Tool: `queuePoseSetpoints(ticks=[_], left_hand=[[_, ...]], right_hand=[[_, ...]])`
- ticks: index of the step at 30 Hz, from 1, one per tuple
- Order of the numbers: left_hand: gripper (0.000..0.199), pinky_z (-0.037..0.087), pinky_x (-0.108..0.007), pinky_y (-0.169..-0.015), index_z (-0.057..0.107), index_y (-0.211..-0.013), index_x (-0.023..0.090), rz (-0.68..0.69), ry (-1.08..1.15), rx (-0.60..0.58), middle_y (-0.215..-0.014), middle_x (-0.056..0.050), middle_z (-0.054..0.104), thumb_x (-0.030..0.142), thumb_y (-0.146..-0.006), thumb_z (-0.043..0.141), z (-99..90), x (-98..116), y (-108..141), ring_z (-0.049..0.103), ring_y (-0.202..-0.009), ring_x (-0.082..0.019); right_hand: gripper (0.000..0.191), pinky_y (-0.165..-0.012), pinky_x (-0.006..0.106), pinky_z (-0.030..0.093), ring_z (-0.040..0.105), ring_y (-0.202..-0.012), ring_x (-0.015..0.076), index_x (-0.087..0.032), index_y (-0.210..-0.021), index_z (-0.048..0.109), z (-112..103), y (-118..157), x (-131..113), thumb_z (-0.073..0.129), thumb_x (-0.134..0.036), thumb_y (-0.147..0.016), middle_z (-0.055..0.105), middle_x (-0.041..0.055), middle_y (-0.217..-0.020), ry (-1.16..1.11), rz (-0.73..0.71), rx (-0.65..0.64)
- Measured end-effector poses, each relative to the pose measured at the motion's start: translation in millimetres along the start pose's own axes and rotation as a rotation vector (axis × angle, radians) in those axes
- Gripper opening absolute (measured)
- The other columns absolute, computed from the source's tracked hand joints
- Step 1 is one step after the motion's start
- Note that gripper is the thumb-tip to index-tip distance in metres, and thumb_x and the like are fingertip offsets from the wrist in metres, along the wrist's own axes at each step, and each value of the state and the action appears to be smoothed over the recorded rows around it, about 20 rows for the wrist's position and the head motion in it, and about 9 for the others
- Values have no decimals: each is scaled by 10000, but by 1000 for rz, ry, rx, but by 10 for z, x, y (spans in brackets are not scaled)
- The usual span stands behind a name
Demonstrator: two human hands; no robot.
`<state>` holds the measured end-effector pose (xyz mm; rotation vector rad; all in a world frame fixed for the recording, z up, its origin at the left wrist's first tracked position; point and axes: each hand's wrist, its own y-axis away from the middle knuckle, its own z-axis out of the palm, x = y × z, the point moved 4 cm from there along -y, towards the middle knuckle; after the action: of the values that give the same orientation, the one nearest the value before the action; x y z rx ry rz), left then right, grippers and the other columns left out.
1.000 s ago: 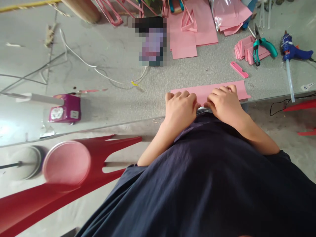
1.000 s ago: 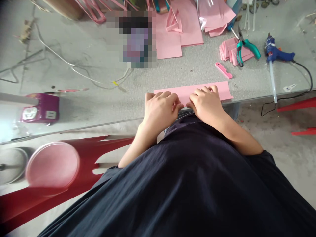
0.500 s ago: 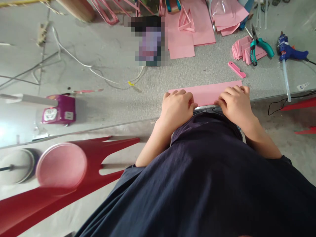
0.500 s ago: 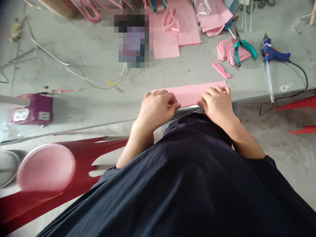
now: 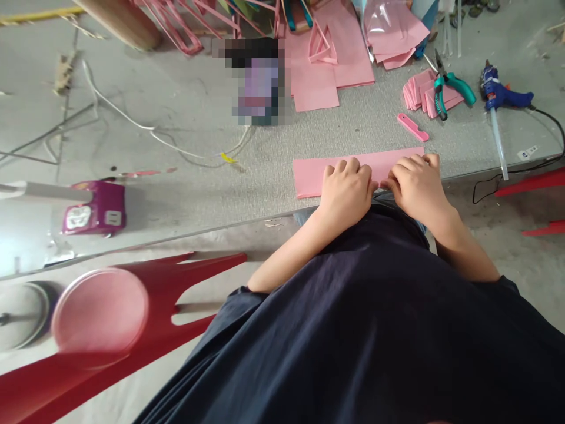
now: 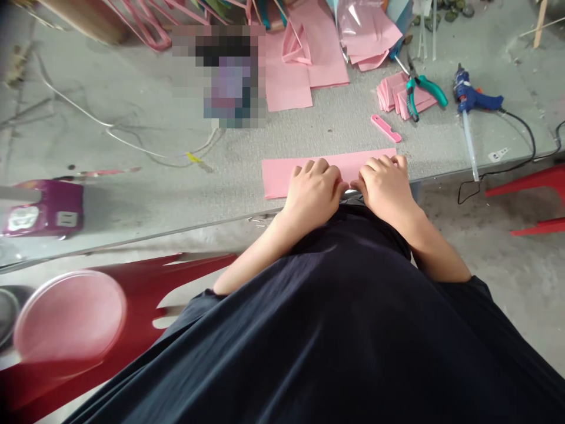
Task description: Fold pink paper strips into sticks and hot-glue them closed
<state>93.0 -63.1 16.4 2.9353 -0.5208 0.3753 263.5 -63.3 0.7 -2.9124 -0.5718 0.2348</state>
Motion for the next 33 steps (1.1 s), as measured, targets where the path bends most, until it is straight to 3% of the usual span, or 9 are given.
queuePoseSetpoints(ticks=[5,12,27,33], left_hand=[[282,485,-598,-1120,792,-1229,214,-9,72,13,-1366,-209,731,322,-1136,549,8,-10,-55,627,-1376,-442],[238,477,-634,-1117,806,-1148,226,-12,109,42,-1343,-208,723,312,-1097,590,13,-80,-45,609,-1350,-460],[146,487,-665,-1145,713,-1053,251,-112,110,97,-1318,-180,691,310,-1064,580,-29,-530,175,598,-1328,-452],[130,479,-683,-1173,658,-1112,260,-120,155,110,-1366,-183,671,249,-1056,541,-36,-670,269,586,-1340,-456]], right_hand=[[297,-1079,579,386,619,-1105,368,-211,-1009,799,-31,32,58,547,-322,-1121,782,133,-1044,-13,34,-8],[306,-1078,596,389,631,-1128,386,-227,-933,751,-92,181,326,550,-347,-1130,758,126,-994,-9,105,53],[313,-953,547,418,632,-1097,393,-247,-858,670,-117,388,741,592,-395,-1123,733,147,-997,77,228,147],[162,-965,564,451,653,-1096,399,-263,-1014,707,-210,409,714,621,-373,-1095,759,158,-1076,63,245,214]])
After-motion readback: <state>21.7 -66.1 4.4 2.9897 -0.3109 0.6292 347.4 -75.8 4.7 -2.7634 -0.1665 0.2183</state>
